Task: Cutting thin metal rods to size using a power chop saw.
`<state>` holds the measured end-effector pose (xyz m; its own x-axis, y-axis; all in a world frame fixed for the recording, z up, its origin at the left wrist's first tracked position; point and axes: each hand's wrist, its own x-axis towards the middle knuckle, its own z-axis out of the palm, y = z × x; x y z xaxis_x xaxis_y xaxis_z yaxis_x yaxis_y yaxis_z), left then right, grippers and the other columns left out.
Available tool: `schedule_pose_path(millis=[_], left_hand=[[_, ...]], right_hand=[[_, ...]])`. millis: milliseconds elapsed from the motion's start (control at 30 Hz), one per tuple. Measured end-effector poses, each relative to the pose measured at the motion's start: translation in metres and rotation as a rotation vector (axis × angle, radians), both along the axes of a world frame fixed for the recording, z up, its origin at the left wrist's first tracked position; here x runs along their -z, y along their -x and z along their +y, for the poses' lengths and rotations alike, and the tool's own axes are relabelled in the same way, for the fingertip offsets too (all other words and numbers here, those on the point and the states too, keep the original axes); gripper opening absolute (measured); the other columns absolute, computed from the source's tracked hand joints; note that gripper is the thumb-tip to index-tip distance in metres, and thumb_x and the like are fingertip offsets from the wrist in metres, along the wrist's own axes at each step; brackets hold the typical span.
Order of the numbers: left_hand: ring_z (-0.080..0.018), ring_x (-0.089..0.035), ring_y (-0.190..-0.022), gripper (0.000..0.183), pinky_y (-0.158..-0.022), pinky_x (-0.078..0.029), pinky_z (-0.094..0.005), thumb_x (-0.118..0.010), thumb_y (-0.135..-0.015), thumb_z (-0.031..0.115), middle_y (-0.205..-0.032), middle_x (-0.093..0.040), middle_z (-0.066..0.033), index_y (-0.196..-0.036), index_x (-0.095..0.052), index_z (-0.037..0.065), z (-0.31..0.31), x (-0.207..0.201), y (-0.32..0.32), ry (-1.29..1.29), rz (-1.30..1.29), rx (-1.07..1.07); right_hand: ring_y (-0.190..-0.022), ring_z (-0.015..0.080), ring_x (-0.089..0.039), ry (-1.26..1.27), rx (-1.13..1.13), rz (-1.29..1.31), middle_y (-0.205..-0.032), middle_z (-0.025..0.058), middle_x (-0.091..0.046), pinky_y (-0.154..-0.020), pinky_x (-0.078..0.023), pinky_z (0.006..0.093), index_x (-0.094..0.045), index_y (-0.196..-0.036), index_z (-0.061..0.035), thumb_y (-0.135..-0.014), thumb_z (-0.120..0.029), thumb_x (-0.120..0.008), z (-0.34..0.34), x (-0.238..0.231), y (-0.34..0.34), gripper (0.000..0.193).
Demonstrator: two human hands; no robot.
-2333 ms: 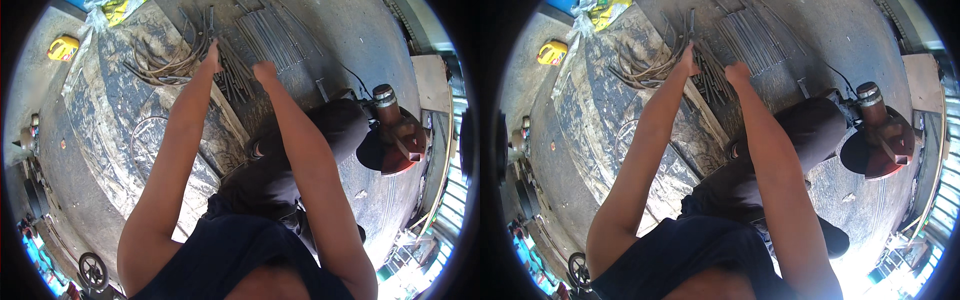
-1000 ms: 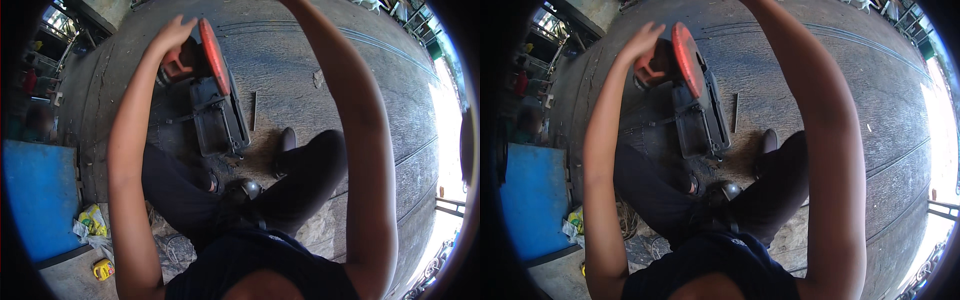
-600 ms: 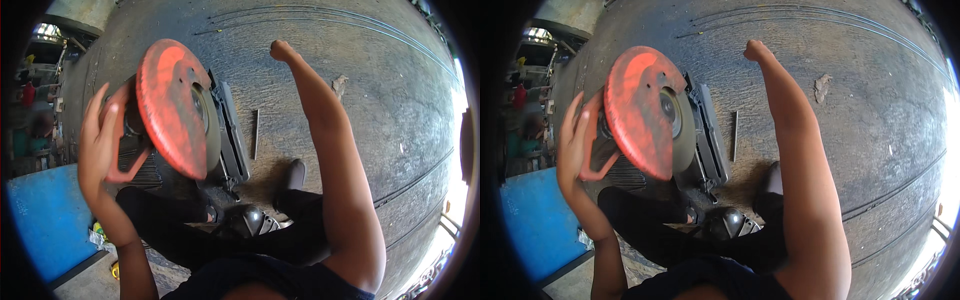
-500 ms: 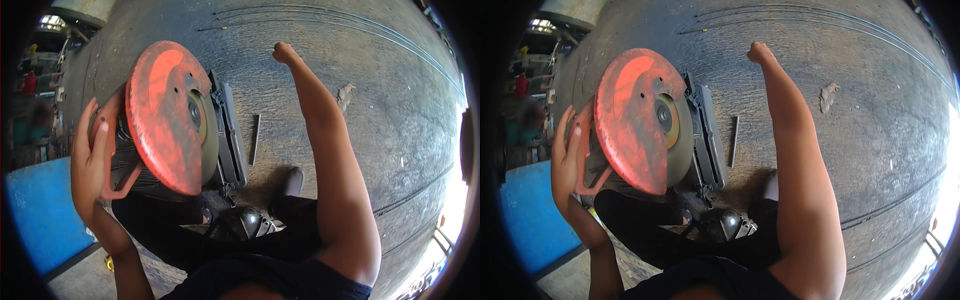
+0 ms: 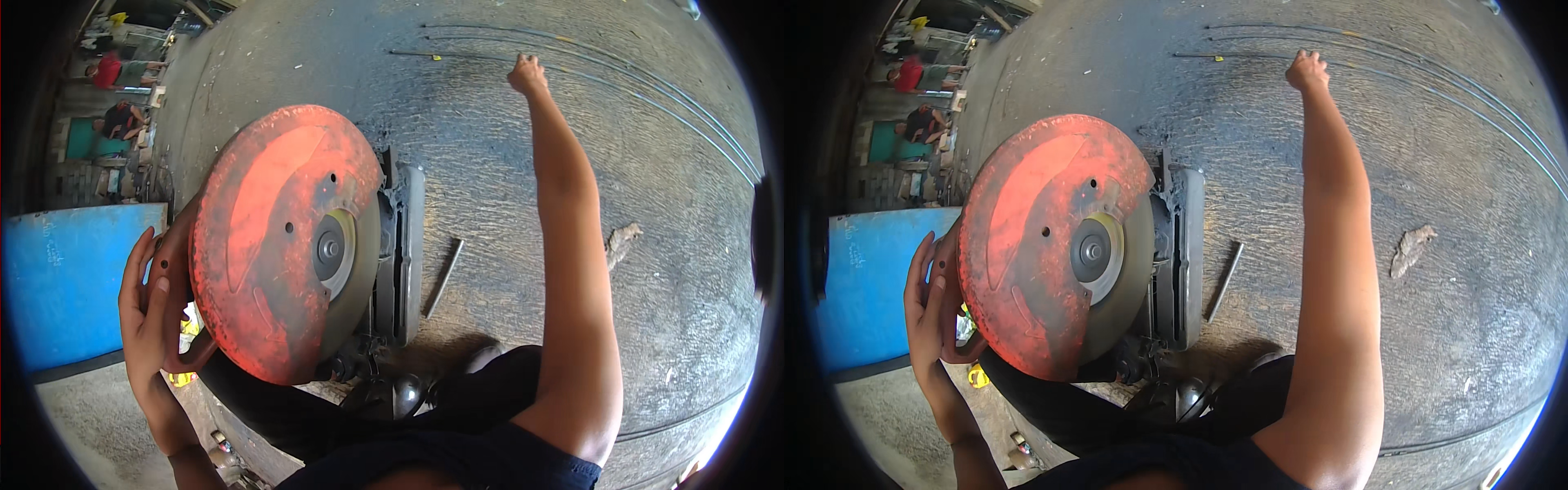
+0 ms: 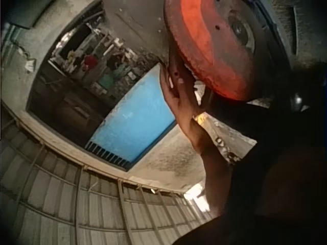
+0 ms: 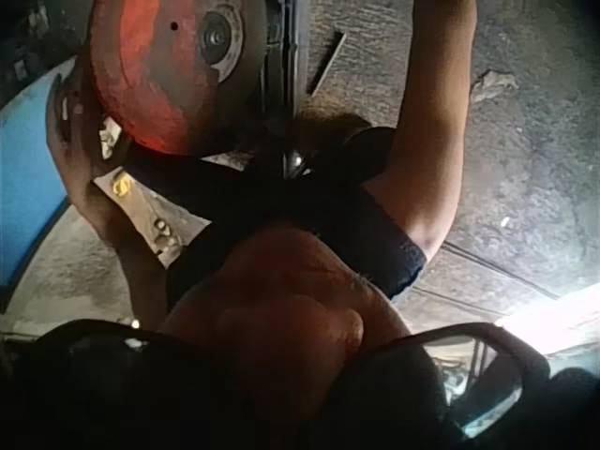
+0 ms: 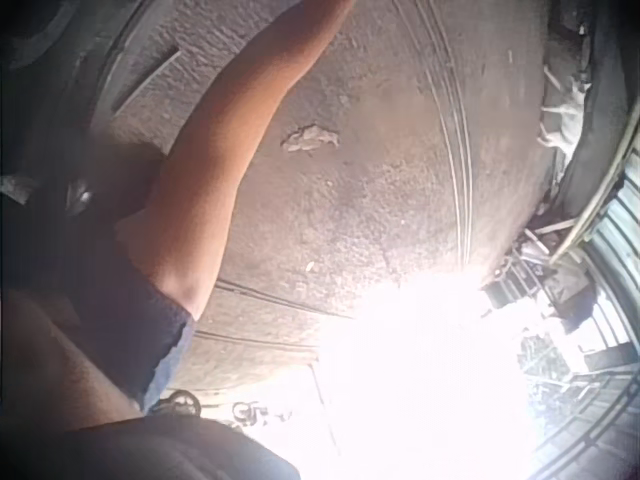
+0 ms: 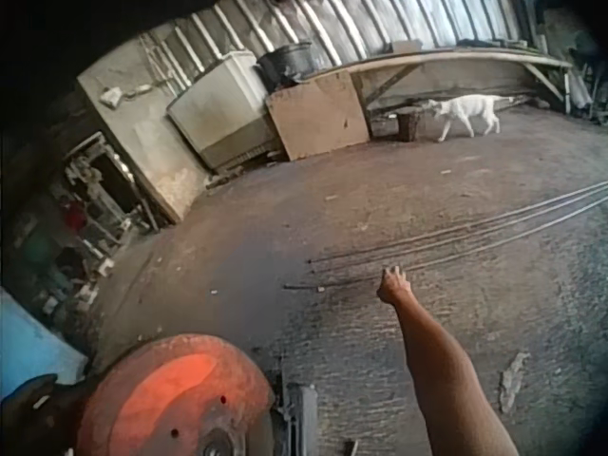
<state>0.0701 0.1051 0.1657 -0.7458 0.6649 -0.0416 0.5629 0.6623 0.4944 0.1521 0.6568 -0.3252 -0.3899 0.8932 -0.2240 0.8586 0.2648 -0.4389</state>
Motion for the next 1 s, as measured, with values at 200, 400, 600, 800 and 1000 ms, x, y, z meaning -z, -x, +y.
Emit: schedule_pose_path(millis=[200,400,600,800,1000], left_hand=[[-0.0255,-0.039,-0.14,0.053,-0.115,-0.029,-0.0371,-0.052,-0.095,0.004,-0.15,-0.042,-0.0162,-0.147,-0.041,-0.001,0.0,0.002,0.0,0.0,0.027,-0.036],[-0.0247,-0.043,-0.135,0.054,-0.114,-0.031,-0.0361,-0.053,-0.095,0.004,-0.147,-0.045,-0.0185,-0.147,-0.041,0.0,0.0,0.002,0.0,0.011,0.077,-0.03],[-0.0239,-0.048,-0.131,0.055,-0.111,-0.035,-0.0351,-0.055,-0.095,0.007,-0.145,-0.047,-0.0193,-0.148,-0.039,0.0,0.003,0.003,-0.002,-0.016,0.06,-0.066],[-0.0233,-0.049,-0.13,0.056,-0.111,-0.035,-0.0348,-0.056,-0.096,0.009,-0.145,-0.047,-0.0192,-0.148,-0.039,0.0,0.004,0.004,-0.002,-0.054,0.005,-0.059],[-0.0236,-0.049,-0.13,0.056,-0.111,-0.036,-0.0351,-0.057,-0.097,0.011,-0.146,-0.047,-0.0189,-0.148,-0.039,0.0,0.003,0.005,-0.001,-0.05,0.025,-0.058]], right_hand=[[-0.145,0.0377,-0.026,-0.058,-0.085,-0.083,-0.158,0.0022,-0.031,-0.112,-0.024,0.069,-0.031,-0.153,-0.0262,-0.093,-0.023,-0.046,0.033,0.021,-0.003,0.062],[-0.143,0.0352,-0.029,-0.091,-0.149,-0.19,-0.156,0.0031,-0.033,-0.111,-0.024,0.0689,-0.038,-0.15,-0.0263,-0.094,-0.019,-0.043,0.034,0.042,-0.014,0.057],[-0.132,0.0295,-0.043,-0.322,-0.117,-0.065,-0.135,0.0055,-0.05,-0.106,-0.032,0.0665,-0.056,-0.133,-0.024,-0.094,-0.022,-0.049,0.045,0.06,-0.02,0.039],[-0.125,0.0287,-0.048,-0.348,-0.196,-0.016,-0.126,0.0032,-0.057,-0.098,-0.04,0.0607,-0.064,-0.119,-0.0195,-0.095,-0.027,-0.054,0.033,0.066,-0.04,0.028],[-0.117,0.031,-0.054,-0.475,-0.336,-0.006,-0.118,0.0091,-0.059,-0.093,-0.045,0.0529,-0.06,-0.113,-0.0127,-0.096,-0.027,-0.053,0.02,0.071,-0.057,0.023]])
